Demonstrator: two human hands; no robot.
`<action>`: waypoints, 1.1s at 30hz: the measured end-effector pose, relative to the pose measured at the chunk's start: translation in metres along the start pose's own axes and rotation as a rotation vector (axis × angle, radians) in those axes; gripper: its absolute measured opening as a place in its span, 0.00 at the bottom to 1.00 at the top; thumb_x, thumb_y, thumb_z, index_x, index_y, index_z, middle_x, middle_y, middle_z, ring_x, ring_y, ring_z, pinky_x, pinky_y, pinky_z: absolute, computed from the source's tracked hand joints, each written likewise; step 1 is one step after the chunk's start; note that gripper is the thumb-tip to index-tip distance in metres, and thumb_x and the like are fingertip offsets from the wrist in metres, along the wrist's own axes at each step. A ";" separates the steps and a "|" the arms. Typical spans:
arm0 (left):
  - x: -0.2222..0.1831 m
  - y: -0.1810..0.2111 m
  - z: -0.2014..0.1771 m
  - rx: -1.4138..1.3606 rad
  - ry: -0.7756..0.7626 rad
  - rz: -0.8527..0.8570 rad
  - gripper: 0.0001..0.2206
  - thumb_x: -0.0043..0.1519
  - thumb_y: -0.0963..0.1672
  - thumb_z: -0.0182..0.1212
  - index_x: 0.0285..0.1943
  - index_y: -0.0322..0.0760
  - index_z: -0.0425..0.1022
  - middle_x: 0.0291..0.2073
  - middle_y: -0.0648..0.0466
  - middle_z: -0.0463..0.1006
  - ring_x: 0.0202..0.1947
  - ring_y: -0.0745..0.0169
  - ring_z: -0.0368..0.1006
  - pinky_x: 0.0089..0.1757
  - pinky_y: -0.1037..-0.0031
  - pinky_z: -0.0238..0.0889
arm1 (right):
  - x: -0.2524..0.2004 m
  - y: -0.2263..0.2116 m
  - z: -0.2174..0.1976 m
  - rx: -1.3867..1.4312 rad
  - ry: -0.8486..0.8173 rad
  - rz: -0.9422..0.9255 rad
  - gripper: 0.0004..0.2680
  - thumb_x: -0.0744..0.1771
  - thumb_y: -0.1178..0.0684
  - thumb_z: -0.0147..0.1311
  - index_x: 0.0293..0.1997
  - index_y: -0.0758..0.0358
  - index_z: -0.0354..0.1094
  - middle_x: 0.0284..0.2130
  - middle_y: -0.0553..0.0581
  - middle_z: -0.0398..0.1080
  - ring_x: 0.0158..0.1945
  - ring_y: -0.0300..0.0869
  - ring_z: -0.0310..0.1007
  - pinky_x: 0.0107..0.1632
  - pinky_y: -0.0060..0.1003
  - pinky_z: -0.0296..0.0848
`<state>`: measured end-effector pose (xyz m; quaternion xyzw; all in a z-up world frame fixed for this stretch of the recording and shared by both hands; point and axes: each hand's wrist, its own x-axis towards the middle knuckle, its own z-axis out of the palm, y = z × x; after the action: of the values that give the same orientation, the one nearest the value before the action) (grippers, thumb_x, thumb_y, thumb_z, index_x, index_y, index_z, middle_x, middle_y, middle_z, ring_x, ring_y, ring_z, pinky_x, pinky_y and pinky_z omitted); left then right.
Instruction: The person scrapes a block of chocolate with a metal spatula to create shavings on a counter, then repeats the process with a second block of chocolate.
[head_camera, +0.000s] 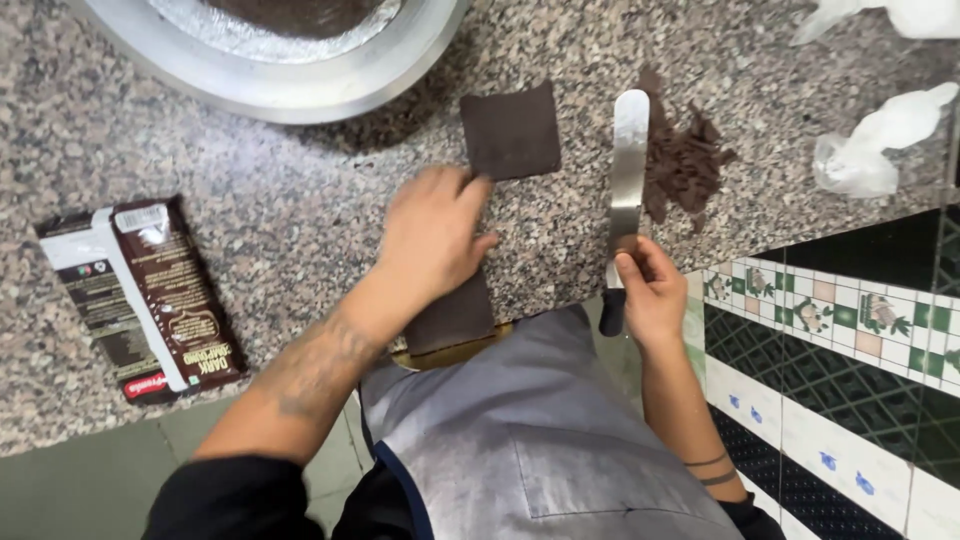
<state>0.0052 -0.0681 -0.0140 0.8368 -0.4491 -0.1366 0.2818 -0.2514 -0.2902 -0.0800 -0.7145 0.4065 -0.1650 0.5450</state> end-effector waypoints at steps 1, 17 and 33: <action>0.021 0.001 0.004 0.036 0.033 0.107 0.33 0.48 0.49 0.75 0.64 0.36 0.70 0.60 0.42 0.69 0.64 0.40 0.63 0.58 0.52 0.59 | -0.001 -0.001 0.000 -0.006 0.002 0.006 0.11 0.70 0.60 0.57 0.59 0.70 0.70 0.41 0.47 0.74 0.43 0.30 0.70 0.46 0.24 0.69; 0.039 -0.047 -0.029 0.106 -0.254 -0.123 0.41 0.53 0.52 0.73 0.76 0.42 0.59 0.72 0.30 0.47 0.69 0.22 0.45 0.62 0.40 0.40 | -0.037 0.054 -0.024 0.103 0.071 0.113 0.11 0.70 0.62 0.57 0.59 0.72 0.70 0.42 0.48 0.72 0.44 0.31 0.70 0.48 0.24 0.69; 0.032 -0.024 -0.006 0.174 -0.009 -0.434 0.55 0.43 0.60 0.80 0.73 0.29 0.55 0.64 0.34 0.61 0.63 0.34 0.60 0.57 0.51 0.56 | -0.023 0.016 0.008 -0.036 -0.048 0.048 0.12 0.69 0.61 0.58 0.59 0.70 0.69 0.41 0.48 0.73 0.40 0.30 0.69 0.43 0.24 0.68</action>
<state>0.0424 -0.0822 -0.0225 0.9342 -0.2702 -0.1586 0.1707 -0.2670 -0.2685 -0.0928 -0.7178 0.4134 -0.1274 0.5455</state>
